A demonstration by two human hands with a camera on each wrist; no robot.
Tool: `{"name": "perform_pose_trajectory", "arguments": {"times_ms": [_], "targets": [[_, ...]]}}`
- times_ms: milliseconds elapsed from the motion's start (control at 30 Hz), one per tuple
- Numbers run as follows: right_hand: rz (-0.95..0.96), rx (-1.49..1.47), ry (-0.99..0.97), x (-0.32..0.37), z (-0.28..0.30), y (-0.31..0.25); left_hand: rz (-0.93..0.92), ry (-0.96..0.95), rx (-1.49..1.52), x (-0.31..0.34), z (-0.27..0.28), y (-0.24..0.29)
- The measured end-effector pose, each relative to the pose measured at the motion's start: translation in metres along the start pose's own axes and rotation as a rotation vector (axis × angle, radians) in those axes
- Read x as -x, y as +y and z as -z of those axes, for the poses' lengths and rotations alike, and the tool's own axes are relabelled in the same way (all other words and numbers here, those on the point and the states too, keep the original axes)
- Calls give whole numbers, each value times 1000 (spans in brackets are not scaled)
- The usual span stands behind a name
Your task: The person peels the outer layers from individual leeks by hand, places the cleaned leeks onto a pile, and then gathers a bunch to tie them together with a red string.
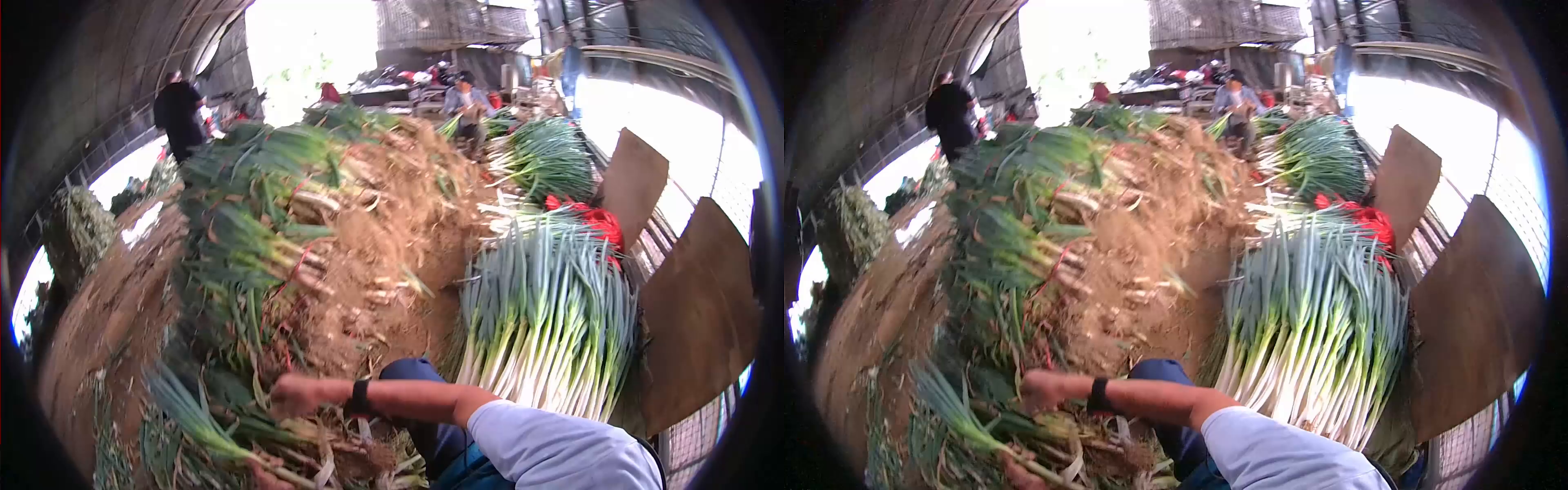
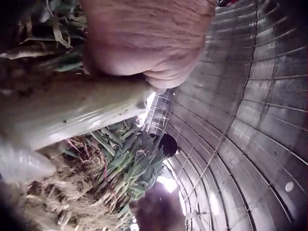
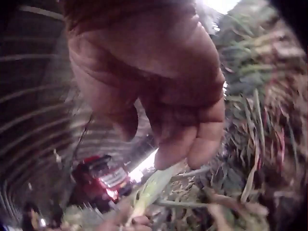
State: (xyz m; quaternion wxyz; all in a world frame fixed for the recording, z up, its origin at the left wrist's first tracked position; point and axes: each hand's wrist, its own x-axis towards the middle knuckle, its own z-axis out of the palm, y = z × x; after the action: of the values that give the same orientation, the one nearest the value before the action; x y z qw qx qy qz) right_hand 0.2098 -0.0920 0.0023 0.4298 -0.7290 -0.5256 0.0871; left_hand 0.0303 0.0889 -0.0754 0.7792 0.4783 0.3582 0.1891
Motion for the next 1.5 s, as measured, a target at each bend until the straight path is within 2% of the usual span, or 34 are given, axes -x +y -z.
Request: {"name": "perform_pose_trajectory", "arguments": {"times_ms": [33, 67, 100, 133, 167, 233, 267, 300, 333, 367, 400, 433, 500, 567, 633, 667, 733, 767, 800, 867, 933, 967, 1100, 1133, 1167, 1200, 1233, 1267, 1333, 1367, 1400, 1433, 1467, 1500], "targets": [[33, -184, 50, -8, 3, 21, -6, -21, 99, -5, 11, -10], [-109, -399, 40, -7, 8, 31, -10, -42, 199, -10, 23, -21], [-159, -405, 61, -18, -9, 62, -278, -215, -205, 11, 12, -11], [-203, -501, 8, -21, -4, 44, -679, -237, -752, 32, 0, -2], [-253, -595, -42, -23, 3, 22, -1057, -153, -1042, 54, -12, 8], [-405, -767, -117, -31, 7, -10, -534, -261, -547, 31, 5, -23], [-340, -905, -98, -40, -11, 3, -310, -217, -293, 17, 11, -38], [-296, -1030, -142, -43, -4, -14, -318, -286, -365, 32, 2, -23], [-362, -1090, -50, -51, -25, -2, -330, -355, -435, 47, -9, -6], [-431, -1131, 68, -58, -38, 11, -340, -367, -443, 40, -8, -14], [-450, -1079, 22, -55, -22, -13, -351, -378, -450, 35, -10, -18], [-339, -990, 66, -55, -31, -7, -274, -370, -339, 30, -11, -20], [-413, -1081, 99, -54, -43, -3, -130, -333, -105, 27, -20, -13], [-347, -969, 126, -54, -54, 2, -201, -268, -165, 22, -22, -1], [-352, -955, 119, -51, -58, -4, -60, -188, 101, 7, -21, -5], [-334, -933, 158, -54, -62, 3, -61, -196, 203, 10, -32, 0], [-361, -879, 201, -50, -58, 0, -123, -152, 51, 4, -50, -2], [-391, -1327, 340, -51, -64, 4, -143, -96, -28, 3, -47, -9], [-283, -774, 346, -49, -56, 6, -164, -24, -109, 3, -35, -17], [-299, -993, 453, -53, -22, -7, -241, 94, -269, -14, -12, -21], [-214, -930, 517, -52, 9, -3, -445, 145, -765, -42, 33, -61], [-197, -1010, 614, -54, 18, 4, -456, 137, -865, -52, 58, -75], [-175, -1162, 765, -52, 57, 36, -180, 187, -1202, -28, 103, -47], [-143, -1194, 820, -55, 60, 39, -261, 354, -1238, -30, 99, -43], [-120, -1231, 868, -54, 58, 39, -444, 286, -1262, -15, 72, -11], [-109, -1297, 801, -51, 60, 24, -626, 193, -1258, -7, 39, 12], [-224, -1234, 800, -56, 55, 30, -814, 86, -1243, 3, 12, 29], [-433, -936, 775, -54, 58, 27, -703, -56, -1155, 17, -8, 42], [-448, -660, 743, -54, 47, 31, -498, -433, -983, 25, -63, 52], [-418, -627, 697, -54, 42, 29, -588, -417, -1066, -1, -56, 28], [-401, -627, 633, -51, 39, 24, -565, -383, -931, 0, -59, 17], [-386, -678, 517, -42, 42, 13, -486, -272, -880, -5, -57, 5], [-401, -685, 408, -39, 38, 16, -356, -177, -810, 36, -86, 26], [-411, -702, 271, -42, 27, 22, -364, -181, -832, 28, -84, 21]]}}
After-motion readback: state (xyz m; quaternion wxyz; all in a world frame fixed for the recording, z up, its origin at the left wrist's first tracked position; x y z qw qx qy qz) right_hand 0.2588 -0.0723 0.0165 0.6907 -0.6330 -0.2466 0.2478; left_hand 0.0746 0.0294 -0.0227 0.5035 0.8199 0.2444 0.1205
